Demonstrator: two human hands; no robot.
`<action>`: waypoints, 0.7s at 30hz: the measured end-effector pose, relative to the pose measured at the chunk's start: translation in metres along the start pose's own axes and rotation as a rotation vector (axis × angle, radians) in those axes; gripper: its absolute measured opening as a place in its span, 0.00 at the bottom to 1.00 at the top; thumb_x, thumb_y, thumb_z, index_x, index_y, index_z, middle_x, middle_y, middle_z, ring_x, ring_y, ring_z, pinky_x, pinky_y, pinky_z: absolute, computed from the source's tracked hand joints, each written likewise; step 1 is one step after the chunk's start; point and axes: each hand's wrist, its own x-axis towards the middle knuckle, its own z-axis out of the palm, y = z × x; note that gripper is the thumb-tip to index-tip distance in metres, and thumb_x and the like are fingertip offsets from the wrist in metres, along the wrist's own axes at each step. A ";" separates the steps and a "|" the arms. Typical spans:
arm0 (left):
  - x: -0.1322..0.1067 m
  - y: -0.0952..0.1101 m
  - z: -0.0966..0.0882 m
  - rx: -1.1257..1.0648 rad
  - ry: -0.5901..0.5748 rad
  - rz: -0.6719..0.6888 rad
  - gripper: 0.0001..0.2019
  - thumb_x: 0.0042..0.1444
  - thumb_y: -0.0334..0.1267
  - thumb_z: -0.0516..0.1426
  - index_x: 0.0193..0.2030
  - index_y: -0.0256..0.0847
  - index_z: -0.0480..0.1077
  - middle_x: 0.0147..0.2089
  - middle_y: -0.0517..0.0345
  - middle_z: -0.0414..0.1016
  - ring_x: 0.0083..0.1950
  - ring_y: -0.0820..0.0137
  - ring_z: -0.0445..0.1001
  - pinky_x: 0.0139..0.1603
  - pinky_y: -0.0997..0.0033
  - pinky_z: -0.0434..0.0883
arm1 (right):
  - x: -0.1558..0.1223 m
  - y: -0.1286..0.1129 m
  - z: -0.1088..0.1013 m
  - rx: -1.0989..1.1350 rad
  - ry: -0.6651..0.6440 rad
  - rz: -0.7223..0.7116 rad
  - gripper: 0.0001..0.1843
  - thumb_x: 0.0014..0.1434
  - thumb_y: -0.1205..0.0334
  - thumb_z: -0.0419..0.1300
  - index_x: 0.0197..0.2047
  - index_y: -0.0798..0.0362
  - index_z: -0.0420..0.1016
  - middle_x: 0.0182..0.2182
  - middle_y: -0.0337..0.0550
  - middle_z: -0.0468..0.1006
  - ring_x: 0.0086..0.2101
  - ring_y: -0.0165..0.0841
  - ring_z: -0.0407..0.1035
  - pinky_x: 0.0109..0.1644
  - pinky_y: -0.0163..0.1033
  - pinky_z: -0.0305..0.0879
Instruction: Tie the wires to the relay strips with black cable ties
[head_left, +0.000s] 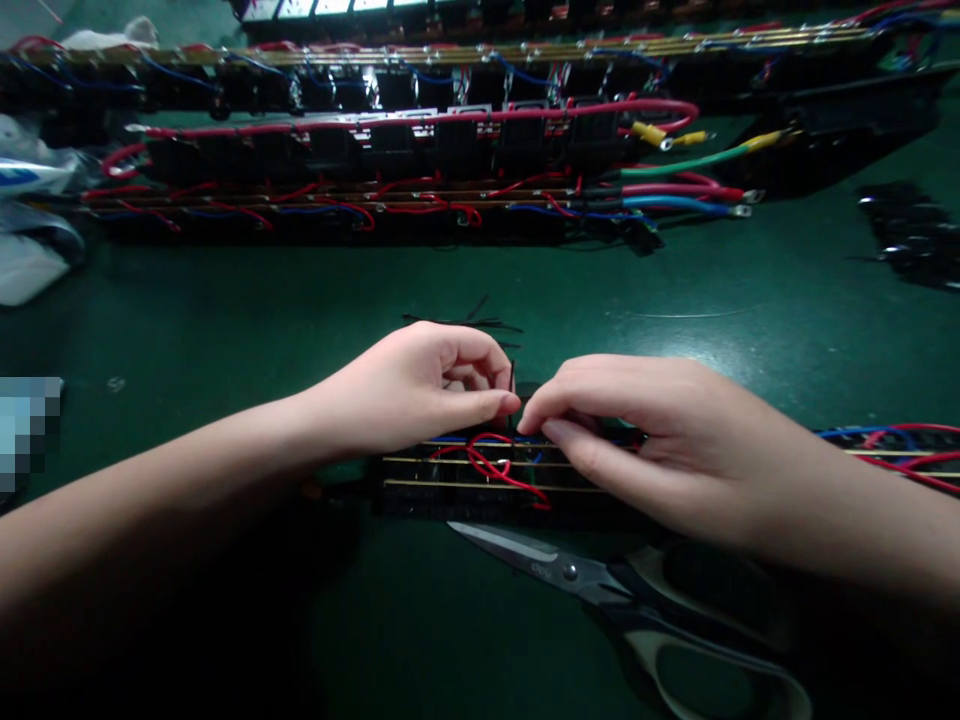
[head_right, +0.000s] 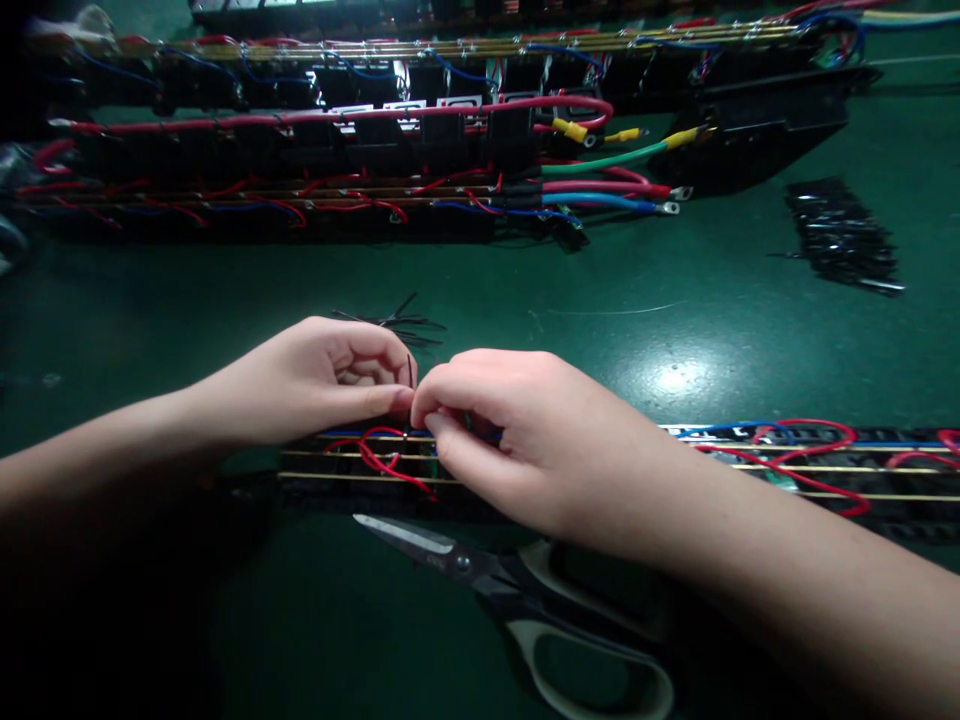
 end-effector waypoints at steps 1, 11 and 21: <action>0.000 0.000 0.000 0.008 0.003 -0.002 0.06 0.56 0.40 0.60 0.33 0.40 0.73 0.25 0.63 0.71 0.27 0.74 0.68 0.25 0.77 0.61 | 0.000 0.000 0.000 -0.001 -0.004 0.003 0.11 0.62 0.72 0.56 0.38 0.55 0.80 0.32 0.38 0.82 0.31 0.27 0.74 0.34 0.31 0.65; -0.001 -0.011 -0.005 0.179 0.192 0.227 0.07 0.64 0.38 0.57 0.36 0.39 0.73 0.27 0.65 0.75 0.27 0.77 0.69 0.27 0.79 0.63 | 0.000 0.000 0.000 0.006 -0.020 0.021 0.11 0.62 0.72 0.55 0.37 0.54 0.79 0.31 0.38 0.81 0.30 0.27 0.73 0.33 0.31 0.66; 0.008 -0.028 -0.020 0.766 0.537 0.403 0.04 0.62 0.33 0.58 0.42 0.40 0.74 0.39 0.58 0.76 0.37 0.71 0.72 0.36 0.73 0.66 | 0.000 -0.003 -0.003 0.015 -0.063 0.074 0.11 0.62 0.71 0.54 0.37 0.53 0.79 0.31 0.40 0.81 0.31 0.31 0.73 0.34 0.34 0.65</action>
